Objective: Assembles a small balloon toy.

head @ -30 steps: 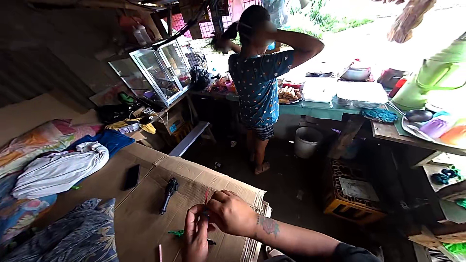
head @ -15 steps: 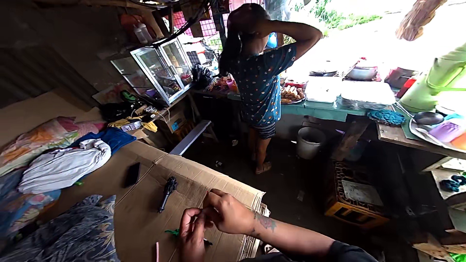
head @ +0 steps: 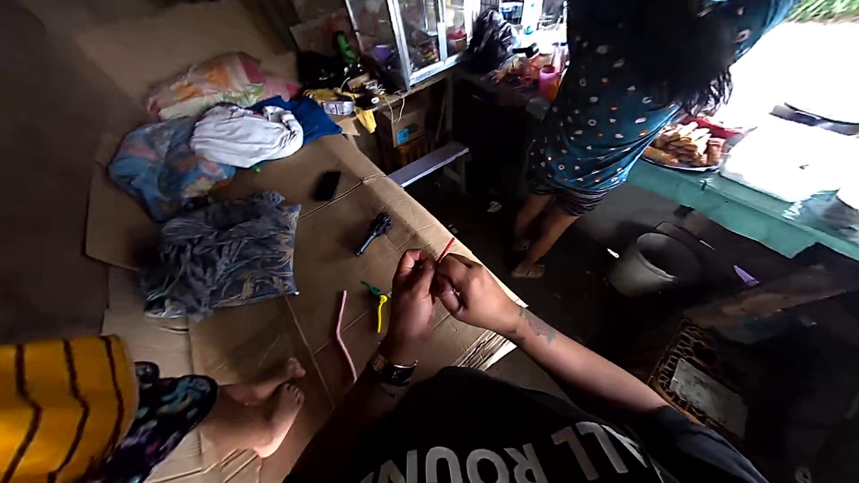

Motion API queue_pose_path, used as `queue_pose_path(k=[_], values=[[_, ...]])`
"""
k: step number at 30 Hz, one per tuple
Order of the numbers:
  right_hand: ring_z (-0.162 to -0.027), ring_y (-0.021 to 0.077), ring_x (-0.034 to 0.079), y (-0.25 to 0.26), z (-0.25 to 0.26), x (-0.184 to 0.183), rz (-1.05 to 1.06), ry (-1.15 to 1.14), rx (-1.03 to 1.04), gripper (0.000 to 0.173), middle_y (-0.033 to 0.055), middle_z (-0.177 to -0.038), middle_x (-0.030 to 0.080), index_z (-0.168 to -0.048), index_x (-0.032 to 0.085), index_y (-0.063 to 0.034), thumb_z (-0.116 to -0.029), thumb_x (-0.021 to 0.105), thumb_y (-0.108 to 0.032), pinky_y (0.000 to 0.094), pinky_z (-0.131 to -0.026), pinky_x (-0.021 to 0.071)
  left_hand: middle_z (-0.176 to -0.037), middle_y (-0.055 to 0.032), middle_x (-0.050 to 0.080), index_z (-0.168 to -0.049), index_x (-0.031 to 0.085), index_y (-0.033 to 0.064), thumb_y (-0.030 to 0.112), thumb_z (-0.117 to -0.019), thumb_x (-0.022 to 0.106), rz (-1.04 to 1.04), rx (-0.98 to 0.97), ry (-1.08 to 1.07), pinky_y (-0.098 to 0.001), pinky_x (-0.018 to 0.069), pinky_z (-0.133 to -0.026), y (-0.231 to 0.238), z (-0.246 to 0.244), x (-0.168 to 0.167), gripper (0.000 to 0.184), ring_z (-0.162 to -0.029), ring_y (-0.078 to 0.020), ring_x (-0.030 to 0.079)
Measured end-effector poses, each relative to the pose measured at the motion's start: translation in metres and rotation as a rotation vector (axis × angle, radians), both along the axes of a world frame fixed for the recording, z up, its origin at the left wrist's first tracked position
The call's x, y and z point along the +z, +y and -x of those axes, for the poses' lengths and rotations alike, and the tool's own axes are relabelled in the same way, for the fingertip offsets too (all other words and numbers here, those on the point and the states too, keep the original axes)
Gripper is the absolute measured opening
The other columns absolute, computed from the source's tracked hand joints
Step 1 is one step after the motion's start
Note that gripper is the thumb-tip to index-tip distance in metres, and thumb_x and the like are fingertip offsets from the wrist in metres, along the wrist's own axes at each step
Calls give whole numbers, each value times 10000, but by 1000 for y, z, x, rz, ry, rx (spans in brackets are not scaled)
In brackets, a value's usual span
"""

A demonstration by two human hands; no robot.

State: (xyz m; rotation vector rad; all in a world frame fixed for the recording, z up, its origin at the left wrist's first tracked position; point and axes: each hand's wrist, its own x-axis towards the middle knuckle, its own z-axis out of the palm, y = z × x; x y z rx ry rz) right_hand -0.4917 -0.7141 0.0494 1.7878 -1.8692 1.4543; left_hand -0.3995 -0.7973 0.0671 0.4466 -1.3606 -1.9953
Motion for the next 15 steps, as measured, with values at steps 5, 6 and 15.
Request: queue_pose_path(k=[5,6,15], values=[[-730,276,689,8,-1,-1,-52,145,-33,189,161,-803,669,-925,675,26,-936,561,-124,394,-684,590,-757,1,601,-963,518,84,18,-1049,418,-98,41,16,-244,539,-624,11,6,-2,147,-651,-76,597],[-723,284,690,12,-6,-3,-63,180,-22,171,161,-797,667,-908,667,21,-928,573,-121,404,-669,590,-757,12,592,-976,515,84,40,-1062,397,-93,83,-2,-236,533,-615,7,7,-2,152,-641,-66,588],[-657,53,569,18,5,-1,-169,-591,84,257,7,-734,589,-832,627,0,-1019,524,-142,246,-646,507,-943,19,639,-1033,562,138,34,-1050,441,4,86,-20,-226,553,-721,-33,-9,30,161,-830,-72,640]])
